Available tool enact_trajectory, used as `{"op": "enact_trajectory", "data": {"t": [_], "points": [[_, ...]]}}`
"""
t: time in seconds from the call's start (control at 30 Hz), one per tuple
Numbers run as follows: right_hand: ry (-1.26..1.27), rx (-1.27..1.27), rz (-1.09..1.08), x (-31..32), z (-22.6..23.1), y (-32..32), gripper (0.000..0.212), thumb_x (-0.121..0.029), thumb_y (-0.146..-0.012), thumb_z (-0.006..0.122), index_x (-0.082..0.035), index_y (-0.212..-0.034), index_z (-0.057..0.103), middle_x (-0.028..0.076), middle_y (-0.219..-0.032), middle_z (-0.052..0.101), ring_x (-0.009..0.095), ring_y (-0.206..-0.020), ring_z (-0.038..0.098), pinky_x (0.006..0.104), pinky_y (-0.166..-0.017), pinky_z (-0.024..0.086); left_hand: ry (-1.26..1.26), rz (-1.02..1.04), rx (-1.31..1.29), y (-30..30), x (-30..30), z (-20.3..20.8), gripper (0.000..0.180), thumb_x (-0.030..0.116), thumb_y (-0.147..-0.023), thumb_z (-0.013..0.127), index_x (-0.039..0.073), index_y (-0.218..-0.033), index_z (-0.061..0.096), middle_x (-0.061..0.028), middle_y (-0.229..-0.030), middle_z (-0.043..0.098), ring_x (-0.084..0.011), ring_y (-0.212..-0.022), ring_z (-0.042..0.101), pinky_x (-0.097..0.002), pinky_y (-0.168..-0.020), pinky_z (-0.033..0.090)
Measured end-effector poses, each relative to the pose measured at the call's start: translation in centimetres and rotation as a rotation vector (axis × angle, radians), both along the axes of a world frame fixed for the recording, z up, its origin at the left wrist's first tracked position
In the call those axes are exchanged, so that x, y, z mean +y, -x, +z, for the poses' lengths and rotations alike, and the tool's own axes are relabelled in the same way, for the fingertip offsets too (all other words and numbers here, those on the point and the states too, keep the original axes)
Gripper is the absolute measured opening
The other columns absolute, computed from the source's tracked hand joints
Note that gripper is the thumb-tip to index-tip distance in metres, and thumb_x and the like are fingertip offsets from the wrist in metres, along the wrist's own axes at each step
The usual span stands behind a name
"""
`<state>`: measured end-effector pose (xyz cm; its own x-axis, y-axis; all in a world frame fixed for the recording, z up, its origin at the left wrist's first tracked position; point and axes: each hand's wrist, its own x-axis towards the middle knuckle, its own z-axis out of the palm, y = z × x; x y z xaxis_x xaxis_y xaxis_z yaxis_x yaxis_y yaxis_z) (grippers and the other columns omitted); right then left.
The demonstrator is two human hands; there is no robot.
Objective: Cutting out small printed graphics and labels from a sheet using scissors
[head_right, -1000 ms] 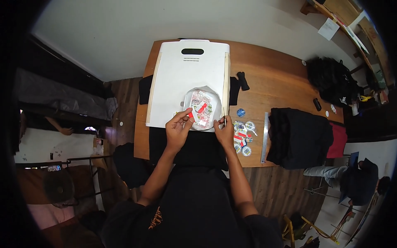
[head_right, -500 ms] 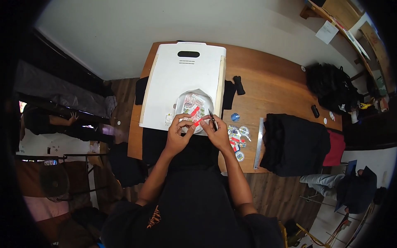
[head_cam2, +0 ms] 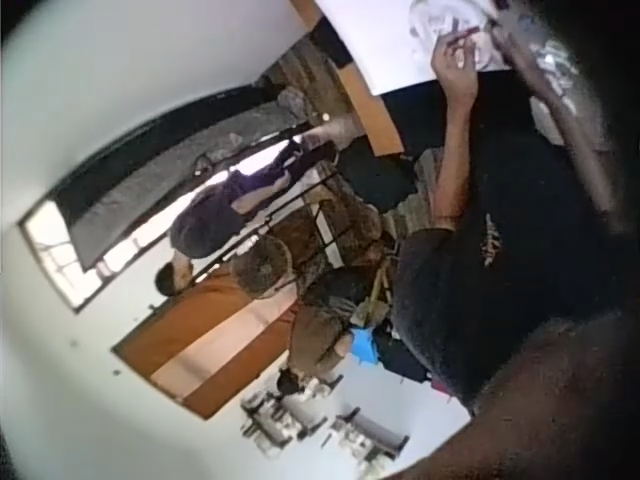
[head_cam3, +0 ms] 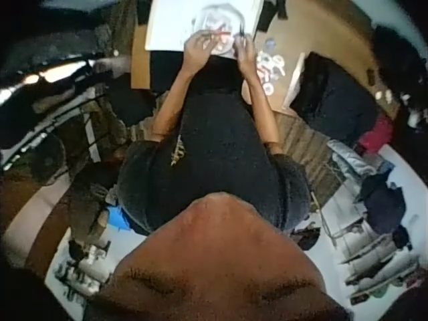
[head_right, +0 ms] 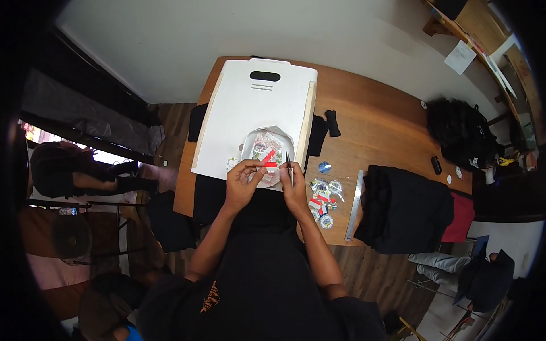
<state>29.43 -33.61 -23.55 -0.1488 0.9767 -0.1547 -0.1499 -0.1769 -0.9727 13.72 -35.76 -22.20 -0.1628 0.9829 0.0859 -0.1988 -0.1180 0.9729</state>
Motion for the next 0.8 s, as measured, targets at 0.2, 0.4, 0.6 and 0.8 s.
{"op": "enact_trajectory", "data": {"t": [0.2,0.4,0.6,0.8], "points": [[0.085,0.244,0.183,-2.2,1.0,-0.5,0.031,-0.032,-0.108,0.038,-0.006,-0.113,0.054,-0.003,-0.069,0.037,0.007,-0.059,0.035,0.0225,-0.055,0.031,-0.04,-0.019,0.092,0.6,0.3,0.4,0.019,-0.007,-0.093,0.062,-0.005,-0.111,0.069,-0.0121,-0.11,0.065,-0.0162,-0.103,0.063,-0.0264,-0.091,0.05],[0.109,0.237,0.177,-4.0,-0.4,0.1,0.032,-0.032,-0.109,0.04,-0.005,-0.117,0.055,-0.003,-0.063,0.042,0.005,-0.048,0.034,0.021,-0.045,0.027,-0.016,-0.046,0.08,0.5,0.1,0.9,0.023,-0.007,-0.093,0.062,-0.006,-0.115,0.069,-0.0137,-0.113,0.065,-0.0178,-0.107,0.062,-0.0273,-0.095,0.049],[0.068,0.302,0.214,-3.8,0.6,0.3,0.037,-0.036,-0.109,0.037,-0.004,-0.119,0.054,-0.005,-0.056,0.034,0.004,-0.043,0.029,0.0206,-0.042,0.026,-0.034,0.022,0.067,0.3,-0.1,1.7,0.022,-0.008,-0.091,0.065,-0.007,-0.112,0.069,-0.0156,-0.113,0.066,-0.0184,-0.107,0.063,-0.028,-0.096,0.05],[0.05,0.375,0.206,-4.0,1.1,0.8,0.037,-0.036,-0.11,0.033,-0.004,-0.111,0.051,-0.004,-0.055,0.033,0.005,-0.042,0.028,0.0216,-0.042,0.026,-0.018,0.019,0.058,0.4,-0.1,1.9,0.024,-0.01,-0.09,0.065,-0.008,-0.114,0.069,-0.0164,-0.114,0.066,-0.0189,-0.107,0.064,-0.0284,-0.096,0.05]]}}
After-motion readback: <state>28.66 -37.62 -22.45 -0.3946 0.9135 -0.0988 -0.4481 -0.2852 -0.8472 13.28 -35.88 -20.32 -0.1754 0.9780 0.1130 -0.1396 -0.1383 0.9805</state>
